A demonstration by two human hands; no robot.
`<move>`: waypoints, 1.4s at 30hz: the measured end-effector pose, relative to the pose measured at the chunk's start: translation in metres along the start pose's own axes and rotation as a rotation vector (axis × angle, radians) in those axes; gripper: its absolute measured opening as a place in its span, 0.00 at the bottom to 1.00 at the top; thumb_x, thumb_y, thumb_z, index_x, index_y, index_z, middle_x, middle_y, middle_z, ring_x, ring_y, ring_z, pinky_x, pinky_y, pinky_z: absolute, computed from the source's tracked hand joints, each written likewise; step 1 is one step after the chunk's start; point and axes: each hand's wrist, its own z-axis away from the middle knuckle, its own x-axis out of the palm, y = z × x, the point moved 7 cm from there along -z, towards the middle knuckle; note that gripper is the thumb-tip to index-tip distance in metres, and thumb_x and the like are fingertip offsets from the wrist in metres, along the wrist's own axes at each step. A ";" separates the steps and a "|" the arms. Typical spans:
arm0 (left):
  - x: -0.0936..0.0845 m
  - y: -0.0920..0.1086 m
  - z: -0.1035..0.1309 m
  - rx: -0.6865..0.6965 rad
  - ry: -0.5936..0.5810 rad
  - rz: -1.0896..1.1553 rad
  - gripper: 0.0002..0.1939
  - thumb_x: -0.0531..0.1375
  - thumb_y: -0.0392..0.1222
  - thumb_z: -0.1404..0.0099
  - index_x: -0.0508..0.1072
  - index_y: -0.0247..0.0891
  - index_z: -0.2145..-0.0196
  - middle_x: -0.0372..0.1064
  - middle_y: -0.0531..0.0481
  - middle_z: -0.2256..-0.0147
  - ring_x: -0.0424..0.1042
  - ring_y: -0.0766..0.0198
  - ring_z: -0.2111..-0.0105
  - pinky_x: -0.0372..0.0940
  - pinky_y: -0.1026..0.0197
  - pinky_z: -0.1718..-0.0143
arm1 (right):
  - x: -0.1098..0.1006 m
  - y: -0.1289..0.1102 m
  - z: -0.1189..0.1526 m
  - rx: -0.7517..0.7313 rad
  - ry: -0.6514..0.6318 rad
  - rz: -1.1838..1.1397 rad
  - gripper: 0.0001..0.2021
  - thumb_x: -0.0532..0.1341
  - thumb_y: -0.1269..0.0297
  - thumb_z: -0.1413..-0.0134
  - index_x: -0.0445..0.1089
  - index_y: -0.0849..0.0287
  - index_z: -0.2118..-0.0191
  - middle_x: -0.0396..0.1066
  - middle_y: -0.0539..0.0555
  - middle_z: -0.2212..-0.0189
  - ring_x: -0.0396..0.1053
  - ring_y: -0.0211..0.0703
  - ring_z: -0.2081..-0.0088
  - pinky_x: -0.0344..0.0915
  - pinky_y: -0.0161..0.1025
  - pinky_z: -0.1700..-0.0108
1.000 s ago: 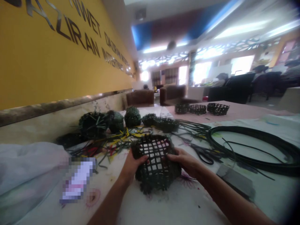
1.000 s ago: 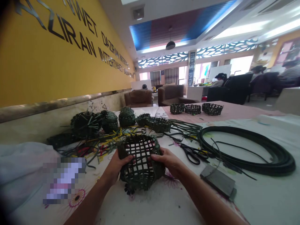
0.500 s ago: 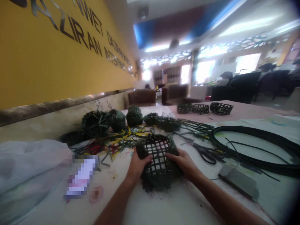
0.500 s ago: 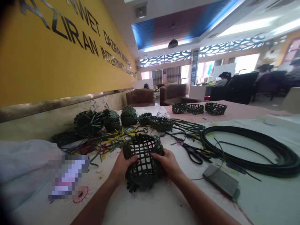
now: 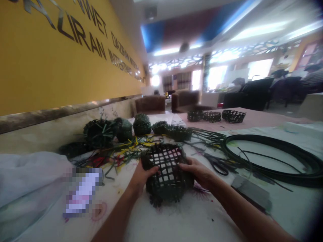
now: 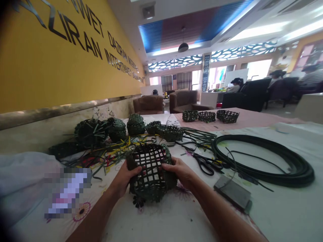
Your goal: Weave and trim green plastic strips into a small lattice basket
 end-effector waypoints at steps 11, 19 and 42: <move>0.004 -0.006 0.001 0.064 0.063 -0.043 0.30 0.72 0.43 0.51 0.67 0.39 0.52 0.75 0.45 0.59 0.76 0.58 0.66 0.71 0.58 0.65 | -0.008 0.011 0.000 0.018 0.247 0.067 0.16 0.72 0.56 0.58 0.71 0.61 0.66 0.76 0.52 0.74 0.72 0.41 0.74 0.69 0.35 0.72; -0.007 -0.009 -0.002 -0.283 -0.151 0.184 0.39 0.47 0.73 0.38 0.74 0.34 0.59 0.78 0.41 0.63 0.77 0.57 0.68 0.68 0.60 0.70 | -0.032 -0.008 -0.002 0.034 0.033 -0.057 0.17 0.68 0.50 0.50 0.73 0.60 0.64 0.77 0.54 0.71 0.73 0.42 0.74 0.73 0.37 0.71; 0.002 -0.004 0.003 -0.196 0.033 0.352 0.19 0.57 0.52 0.33 0.74 0.32 0.56 0.79 0.42 0.65 0.79 0.55 0.67 0.73 0.55 0.61 | -0.001 0.016 -0.007 0.044 -0.162 -0.093 0.29 0.61 0.42 0.43 0.63 0.51 0.41 0.73 0.59 0.49 0.73 0.49 0.55 0.68 0.43 0.57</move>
